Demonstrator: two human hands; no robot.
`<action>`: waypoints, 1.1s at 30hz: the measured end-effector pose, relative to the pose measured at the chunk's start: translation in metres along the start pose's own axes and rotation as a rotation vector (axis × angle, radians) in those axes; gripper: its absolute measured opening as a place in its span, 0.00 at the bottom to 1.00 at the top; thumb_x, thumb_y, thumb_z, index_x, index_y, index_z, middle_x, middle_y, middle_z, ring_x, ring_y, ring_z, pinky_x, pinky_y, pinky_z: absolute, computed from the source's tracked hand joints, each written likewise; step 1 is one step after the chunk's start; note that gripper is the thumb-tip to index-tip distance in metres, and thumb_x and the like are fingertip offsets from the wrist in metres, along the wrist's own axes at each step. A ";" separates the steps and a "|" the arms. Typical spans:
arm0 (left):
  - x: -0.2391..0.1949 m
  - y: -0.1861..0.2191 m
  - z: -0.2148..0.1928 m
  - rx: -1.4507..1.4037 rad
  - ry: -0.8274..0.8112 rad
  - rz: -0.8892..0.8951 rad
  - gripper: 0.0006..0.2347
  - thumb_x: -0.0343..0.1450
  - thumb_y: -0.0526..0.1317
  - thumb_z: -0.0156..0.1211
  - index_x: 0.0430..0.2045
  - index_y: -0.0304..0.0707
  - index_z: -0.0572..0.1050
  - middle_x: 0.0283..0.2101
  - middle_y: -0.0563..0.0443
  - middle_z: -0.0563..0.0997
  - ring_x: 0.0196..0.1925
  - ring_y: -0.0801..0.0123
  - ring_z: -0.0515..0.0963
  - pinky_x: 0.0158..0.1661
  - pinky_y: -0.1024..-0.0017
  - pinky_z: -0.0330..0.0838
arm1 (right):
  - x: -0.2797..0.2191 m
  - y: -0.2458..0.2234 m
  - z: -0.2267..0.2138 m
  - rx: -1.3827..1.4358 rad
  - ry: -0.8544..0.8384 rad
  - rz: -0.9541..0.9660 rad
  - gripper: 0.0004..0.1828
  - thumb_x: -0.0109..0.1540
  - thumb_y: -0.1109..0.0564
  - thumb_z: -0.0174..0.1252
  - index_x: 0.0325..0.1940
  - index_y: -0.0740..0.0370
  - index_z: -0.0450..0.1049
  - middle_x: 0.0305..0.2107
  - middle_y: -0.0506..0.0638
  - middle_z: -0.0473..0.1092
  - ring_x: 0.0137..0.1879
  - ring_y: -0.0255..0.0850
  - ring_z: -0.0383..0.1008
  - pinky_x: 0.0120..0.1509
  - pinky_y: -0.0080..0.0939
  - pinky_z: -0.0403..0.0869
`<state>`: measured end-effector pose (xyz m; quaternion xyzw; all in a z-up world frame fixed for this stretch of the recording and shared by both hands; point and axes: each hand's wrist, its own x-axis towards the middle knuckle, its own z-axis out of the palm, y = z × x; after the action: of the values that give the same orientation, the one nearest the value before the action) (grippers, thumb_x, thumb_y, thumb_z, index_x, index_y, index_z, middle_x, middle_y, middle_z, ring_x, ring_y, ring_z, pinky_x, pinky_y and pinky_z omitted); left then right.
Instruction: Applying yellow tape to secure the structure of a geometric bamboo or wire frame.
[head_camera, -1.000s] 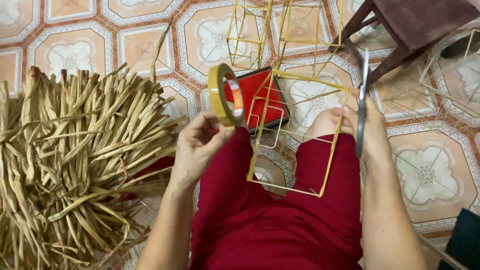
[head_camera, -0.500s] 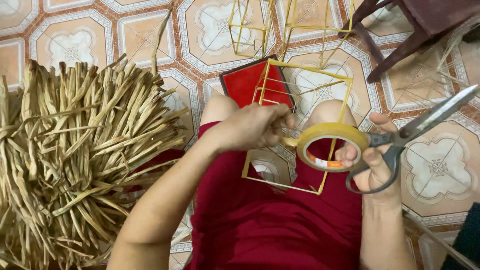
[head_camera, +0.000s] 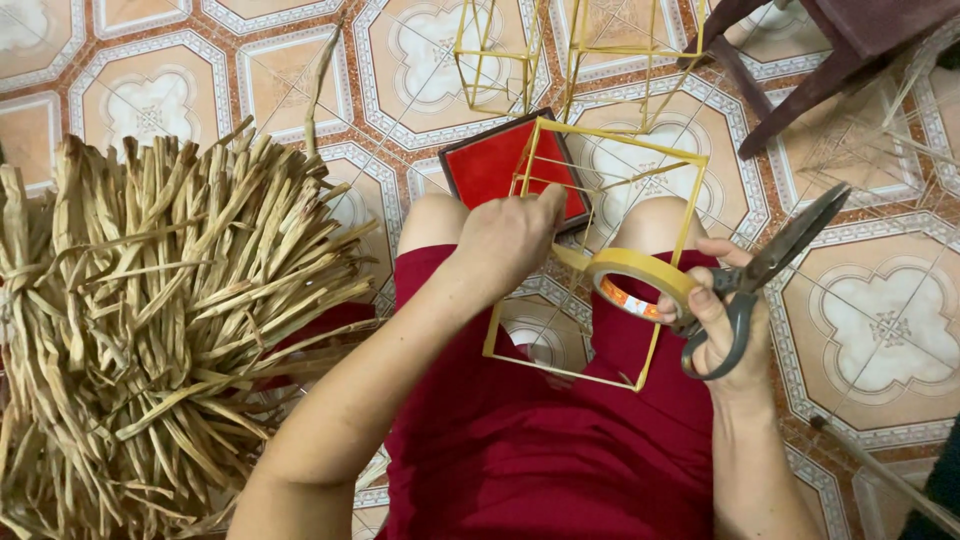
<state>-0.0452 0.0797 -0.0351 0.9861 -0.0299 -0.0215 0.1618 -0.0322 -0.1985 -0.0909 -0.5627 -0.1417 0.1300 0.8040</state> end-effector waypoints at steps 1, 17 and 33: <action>-0.003 -0.003 0.002 0.001 0.002 -0.001 0.04 0.76 0.38 0.52 0.36 0.38 0.71 0.25 0.41 0.82 0.29 0.51 0.83 0.29 0.54 0.75 | 0.002 -0.001 0.002 0.000 -0.002 -0.002 0.30 0.68 0.54 0.63 0.70 0.68 0.62 0.32 0.51 0.74 0.40 0.42 0.78 0.44 0.39 0.78; -0.016 -0.037 0.000 -1.033 -0.167 -0.397 0.07 0.71 0.30 0.61 0.32 0.36 0.67 0.31 0.43 0.84 0.13 0.75 0.71 0.12 0.74 0.65 | 0.048 -0.048 0.030 0.246 -0.134 0.155 0.32 0.68 0.53 0.61 0.69 0.70 0.58 0.30 0.55 0.73 0.34 0.42 0.76 0.41 0.40 0.77; -0.034 -0.047 -0.005 -0.874 0.016 -0.481 0.05 0.73 0.31 0.59 0.31 0.36 0.68 0.31 0.44 0.86 0.37 0.72 0.87 0.32 0.76 0.77 | 0.107 -0.055 -0.025 -0.513 -0.074 0.176 0.25 0.61 0.68 0.61 0.64 0.61 0.71 0.31 0.49 0.76 0.30 0.29 0.71 0.35 0.28 0.70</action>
<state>-0.0760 0.1280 -0.0442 0.8052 0.2114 -0.0613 0.5506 0.0788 -0.1988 -0.0389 -0.7530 -0.1501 0.1796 0.6150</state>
